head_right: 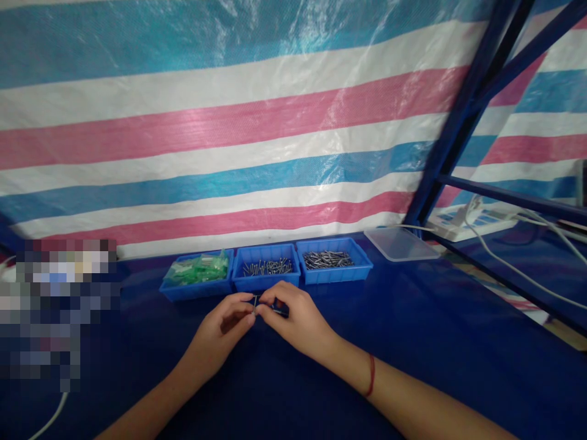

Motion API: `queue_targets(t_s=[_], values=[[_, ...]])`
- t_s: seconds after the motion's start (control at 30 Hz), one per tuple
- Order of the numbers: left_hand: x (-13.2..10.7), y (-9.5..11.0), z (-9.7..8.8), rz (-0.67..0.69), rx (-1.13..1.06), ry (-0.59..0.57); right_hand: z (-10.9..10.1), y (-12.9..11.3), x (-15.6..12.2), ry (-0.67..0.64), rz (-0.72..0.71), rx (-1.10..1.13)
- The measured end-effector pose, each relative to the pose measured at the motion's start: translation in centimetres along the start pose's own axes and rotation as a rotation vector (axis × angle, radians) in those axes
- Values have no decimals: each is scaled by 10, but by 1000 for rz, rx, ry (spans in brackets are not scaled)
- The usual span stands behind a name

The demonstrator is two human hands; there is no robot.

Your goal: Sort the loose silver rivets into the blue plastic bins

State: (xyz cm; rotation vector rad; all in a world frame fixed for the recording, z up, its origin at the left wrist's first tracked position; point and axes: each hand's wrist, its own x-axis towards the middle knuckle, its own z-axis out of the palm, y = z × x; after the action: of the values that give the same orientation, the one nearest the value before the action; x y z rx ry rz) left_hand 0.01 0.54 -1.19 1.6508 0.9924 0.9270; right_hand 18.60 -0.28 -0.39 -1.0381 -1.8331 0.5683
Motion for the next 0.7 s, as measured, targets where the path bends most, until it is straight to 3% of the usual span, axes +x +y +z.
queue_targets(t_s=[0.4,0.7], values=[[-4,4,3,5,-11,-77,1,-8,-1,-44,62,138],[-2,9,1,56,291,-49,0,-10,-2,-47,30,146]])
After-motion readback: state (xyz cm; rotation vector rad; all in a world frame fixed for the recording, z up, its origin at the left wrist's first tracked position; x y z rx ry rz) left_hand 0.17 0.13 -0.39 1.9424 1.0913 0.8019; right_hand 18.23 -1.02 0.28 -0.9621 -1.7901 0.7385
